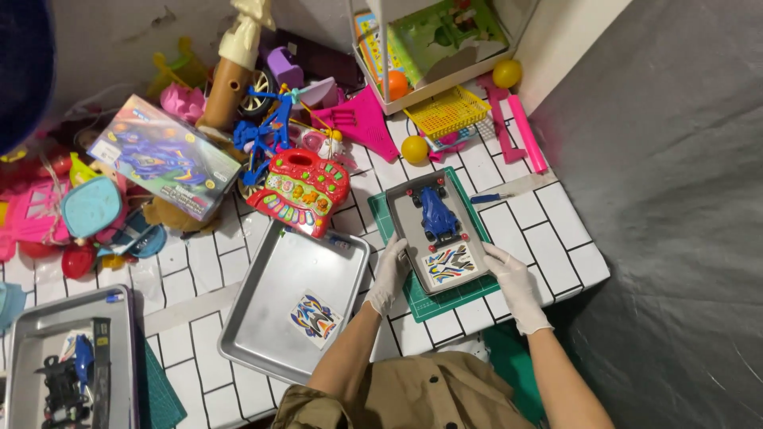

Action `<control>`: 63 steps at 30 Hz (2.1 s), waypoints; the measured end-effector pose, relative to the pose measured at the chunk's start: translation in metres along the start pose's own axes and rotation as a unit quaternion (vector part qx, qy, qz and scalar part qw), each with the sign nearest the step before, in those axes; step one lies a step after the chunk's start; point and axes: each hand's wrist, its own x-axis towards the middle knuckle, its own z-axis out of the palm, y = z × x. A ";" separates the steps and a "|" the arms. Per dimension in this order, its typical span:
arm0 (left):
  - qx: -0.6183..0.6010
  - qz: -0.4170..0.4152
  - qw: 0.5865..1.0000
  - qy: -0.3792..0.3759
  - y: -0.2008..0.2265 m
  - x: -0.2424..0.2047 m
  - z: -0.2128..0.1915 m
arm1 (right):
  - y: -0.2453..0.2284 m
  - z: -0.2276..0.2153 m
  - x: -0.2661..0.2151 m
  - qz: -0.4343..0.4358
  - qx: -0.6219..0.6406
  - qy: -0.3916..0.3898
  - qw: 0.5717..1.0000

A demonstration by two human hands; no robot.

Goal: The person uses a screwdriver to work on a blue toy car on a green cutting mat, then places the car and stickers into a metal tray. The person moves the tray to a shelf, retrieves a new box, and begins assembling a red and black toy car chassis by hand, attaching wheels and other components.

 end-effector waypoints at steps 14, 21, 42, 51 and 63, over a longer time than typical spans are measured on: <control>0.049 -0.071 0.996 -0.010 0.006 0.025 -0.019 | -0.033 0.005 -0.006 0.025 0.038 0.028 0.999; 0.015 -0.132 0.991 0.032 -0.011 0.054 -0.043 | 0.014 0.008 0.042 0.022 0.231 0.023 0.973; 0.025 -0.071 0.997 0.003 -0.016 0.053 -0.044 | 0.018 0.010 0.019 -0.033 0.154 0.068 0.985; 0.053 -0.035 0.995 -0.071 -0.001 0.027 -0.031 | 0.059 0.022 0.027 -0.056 0.191 0.070 0.977; 0.202 -0.077 0.942 -0.258 -0.009 -0.154 0.034 | 0.153 -0.024 -0.166 -0.057 0.374 0.139 0.915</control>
